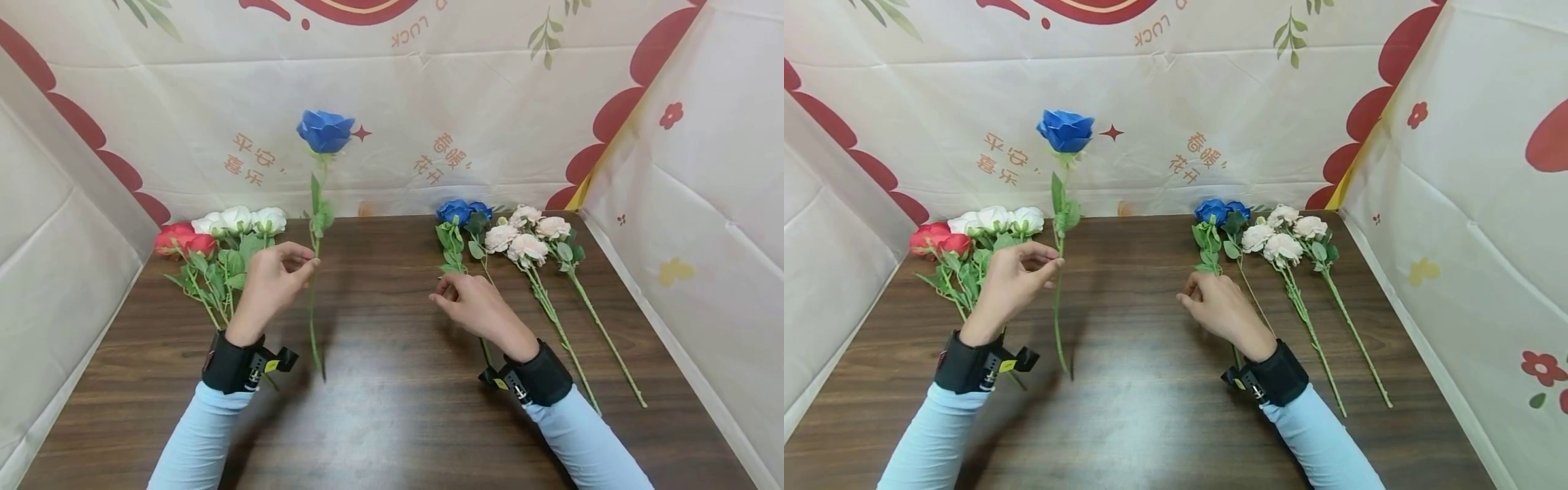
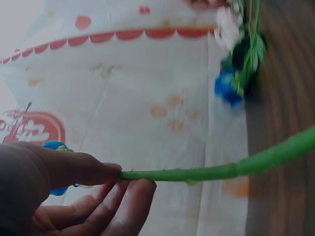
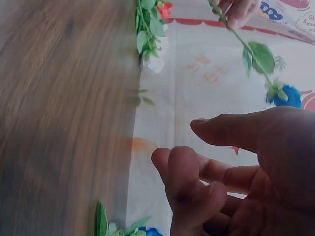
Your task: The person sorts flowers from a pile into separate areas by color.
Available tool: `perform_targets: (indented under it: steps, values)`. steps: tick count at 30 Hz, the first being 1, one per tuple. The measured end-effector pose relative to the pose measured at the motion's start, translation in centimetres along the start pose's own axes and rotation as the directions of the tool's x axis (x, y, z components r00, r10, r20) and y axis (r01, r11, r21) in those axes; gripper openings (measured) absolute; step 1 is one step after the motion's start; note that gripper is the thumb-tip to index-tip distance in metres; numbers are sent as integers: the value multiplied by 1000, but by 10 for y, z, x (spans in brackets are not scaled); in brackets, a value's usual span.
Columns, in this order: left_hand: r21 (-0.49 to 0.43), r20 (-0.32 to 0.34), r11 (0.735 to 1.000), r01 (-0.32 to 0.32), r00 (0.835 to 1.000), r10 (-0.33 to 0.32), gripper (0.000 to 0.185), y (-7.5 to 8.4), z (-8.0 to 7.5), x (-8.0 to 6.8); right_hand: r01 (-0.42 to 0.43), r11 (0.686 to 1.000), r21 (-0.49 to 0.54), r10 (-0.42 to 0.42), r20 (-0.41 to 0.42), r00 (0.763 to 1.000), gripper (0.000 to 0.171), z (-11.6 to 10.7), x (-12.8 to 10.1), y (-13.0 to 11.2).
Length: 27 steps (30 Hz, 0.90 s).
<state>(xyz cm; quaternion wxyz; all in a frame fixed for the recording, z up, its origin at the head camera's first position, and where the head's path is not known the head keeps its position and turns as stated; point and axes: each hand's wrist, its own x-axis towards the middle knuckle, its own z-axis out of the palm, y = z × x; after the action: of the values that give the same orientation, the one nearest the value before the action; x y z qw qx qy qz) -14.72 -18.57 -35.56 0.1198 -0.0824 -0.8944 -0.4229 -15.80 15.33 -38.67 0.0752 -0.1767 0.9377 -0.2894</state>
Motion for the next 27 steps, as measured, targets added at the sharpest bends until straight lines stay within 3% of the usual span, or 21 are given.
perform_targets:
  steps: [3,6,10,13,18,27]
  values:
    - [-93,77,995,17,997,-10,12,7,12,-2,41,999,5,-41,-4,999,14,5,-1,-8]
    - [-219,157,974,50,988,-16,13,13,23,-5,117,992,43,-117,-3,993,13,14,-4,-18]
    - [-415,268,900,136,963,-22,16,24,38,-11,196,965,176,-207,46,977,17,26,-12,-35]
    - [-511,322,839,186,947,-14,17,31,47,-16,193,934,300,-236,110,966,22,31,-19,-47]
    - [-569,326,797,201,945,-5,16,37,57,-23,181,893,412,-265,156,952,22,38,-28,-60]
    - [-595,315,776,209,949,-14,14,43,60,-27,216,877,430,-278,86,957,19,44,-32,-63]
